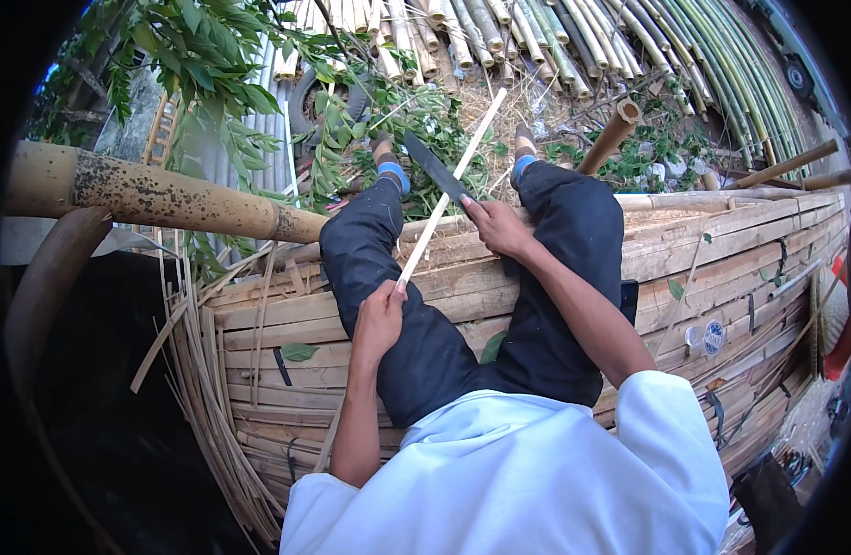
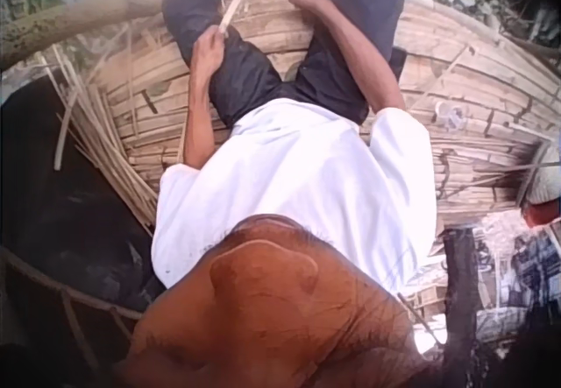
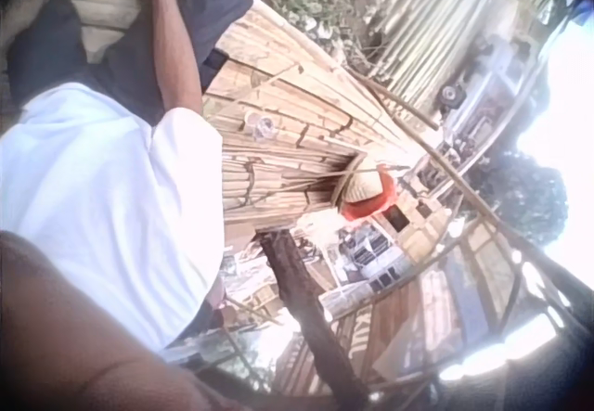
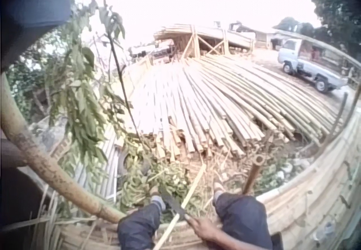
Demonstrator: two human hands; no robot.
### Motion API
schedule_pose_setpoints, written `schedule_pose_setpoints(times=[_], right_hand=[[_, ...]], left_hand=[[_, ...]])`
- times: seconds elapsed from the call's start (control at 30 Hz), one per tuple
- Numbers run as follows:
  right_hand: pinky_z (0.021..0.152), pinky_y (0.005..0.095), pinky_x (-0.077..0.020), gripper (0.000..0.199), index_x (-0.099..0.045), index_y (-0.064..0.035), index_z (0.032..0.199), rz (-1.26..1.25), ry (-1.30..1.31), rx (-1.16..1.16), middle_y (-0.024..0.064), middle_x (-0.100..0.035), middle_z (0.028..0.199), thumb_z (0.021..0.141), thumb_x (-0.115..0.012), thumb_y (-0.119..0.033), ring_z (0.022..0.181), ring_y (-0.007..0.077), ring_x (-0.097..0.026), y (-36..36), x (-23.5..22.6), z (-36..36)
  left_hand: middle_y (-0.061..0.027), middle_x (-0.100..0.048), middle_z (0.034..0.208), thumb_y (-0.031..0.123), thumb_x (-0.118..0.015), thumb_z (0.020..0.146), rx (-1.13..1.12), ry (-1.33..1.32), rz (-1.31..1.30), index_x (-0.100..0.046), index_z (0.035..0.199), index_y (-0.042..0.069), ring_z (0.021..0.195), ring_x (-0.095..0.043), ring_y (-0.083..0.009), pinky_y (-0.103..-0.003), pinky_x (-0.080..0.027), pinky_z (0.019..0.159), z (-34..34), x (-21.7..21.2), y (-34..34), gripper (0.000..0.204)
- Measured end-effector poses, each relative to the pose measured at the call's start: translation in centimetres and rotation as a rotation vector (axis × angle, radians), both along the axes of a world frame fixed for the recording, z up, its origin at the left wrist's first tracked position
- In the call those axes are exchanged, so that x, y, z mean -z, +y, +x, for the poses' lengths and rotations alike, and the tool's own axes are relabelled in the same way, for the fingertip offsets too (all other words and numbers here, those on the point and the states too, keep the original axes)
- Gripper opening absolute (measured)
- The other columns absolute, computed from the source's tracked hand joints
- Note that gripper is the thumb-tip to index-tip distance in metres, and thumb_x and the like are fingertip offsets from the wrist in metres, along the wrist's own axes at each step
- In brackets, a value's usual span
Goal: The person thins a bamboo strip by repeatedly drawing a large knife along its surface while holding it against a wooden structure.
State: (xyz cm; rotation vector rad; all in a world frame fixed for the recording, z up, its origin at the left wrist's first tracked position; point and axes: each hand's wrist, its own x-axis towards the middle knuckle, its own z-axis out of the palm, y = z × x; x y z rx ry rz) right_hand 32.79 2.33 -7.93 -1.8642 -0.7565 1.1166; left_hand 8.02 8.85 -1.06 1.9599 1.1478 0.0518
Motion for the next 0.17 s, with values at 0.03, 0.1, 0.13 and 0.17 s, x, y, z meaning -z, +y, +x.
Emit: schedule_pose_setpoints(times=[0.03, 0.1, 0.13, 0.17], right_hand=[[0.038, 0.0305, -0.0388, 0.054, -0.051, -0.0035, 0.067, 0.000, -0.003, 0.004, 0.0028, -0.047, 0.050, 0.098, -0.042, -0.047, 0.039, 0.0123, -0.047, 0.0, 0.6, 0.8], [0.038, 0.0316, -0.0394, 0.054, -0.051, -0.0036, 0.068, 0.144, 0.267, 0.347, 0.0027, -0.047, 0.050, 0.097, -0.042, -0.048, 0.039, 0.0130, -0.048, 0.1, -1.2, 1.4], [0.038, 0.0333, -0.0403, 0.054, -0.052, -0.0042, 0.070, 0.123, 0.189, 0.311, 0.0031, -0.048, 0.051, 0.096, -0.044, -0.051, 0.039, 0.0140, -0.047, 0.2, -0.5, 1.4], [0.037, 0.0341, -0.0413, 0.053, -0.052, -0.0044, 0.073, 0.020, 0.168, 0.068, 0.0030, -0.048, 0.051, 0.095, -0.044, -0.052, 0.038, 0.0143, -0.047, 0.1, -0.4, 1.1]], left_hand=[[-0.0175, -0.055, 0.062, 0.026, -0.045, 0.099, -0.002, -0.001, -0.046, -0.056, 0.085, 0.000, 0.059, -0.057, -0.0314, -0.040, -0.042, 0.058, 0.0, 0.0, 0.2, 0.031], [-0.0165, -0.055, 0.061, 0.027, -0.045, 0.099, -0.020, 0.004, -0.096, -0.056, 0.084, 0.001, 0.058, -0.056, -0.0277, -0.039, -0.041, 0.057, -0.4, 0.0, -0.1, 0.032], [-0.0147, -0.056, 0.061, 0.028, -0.046, 0.098, -0.026, -0.024, -0.115, -0.056, 0.083, 0.000, 0.059, -0.057, -0.0265, -0.038, -0.041, 0.057, -0.5, 0.2, -0.2, 0.033], [-0.0129, -0.058, 0.061, 0.029, -0.047, 0.098, -0.019, -0.054, -0.130, -0.056, 0.082, 0.000, 0.059, -0.058, -0.0253, -0.038, -0.042, 0.057, -0.3, 0.4, 0.1, 0.034]])
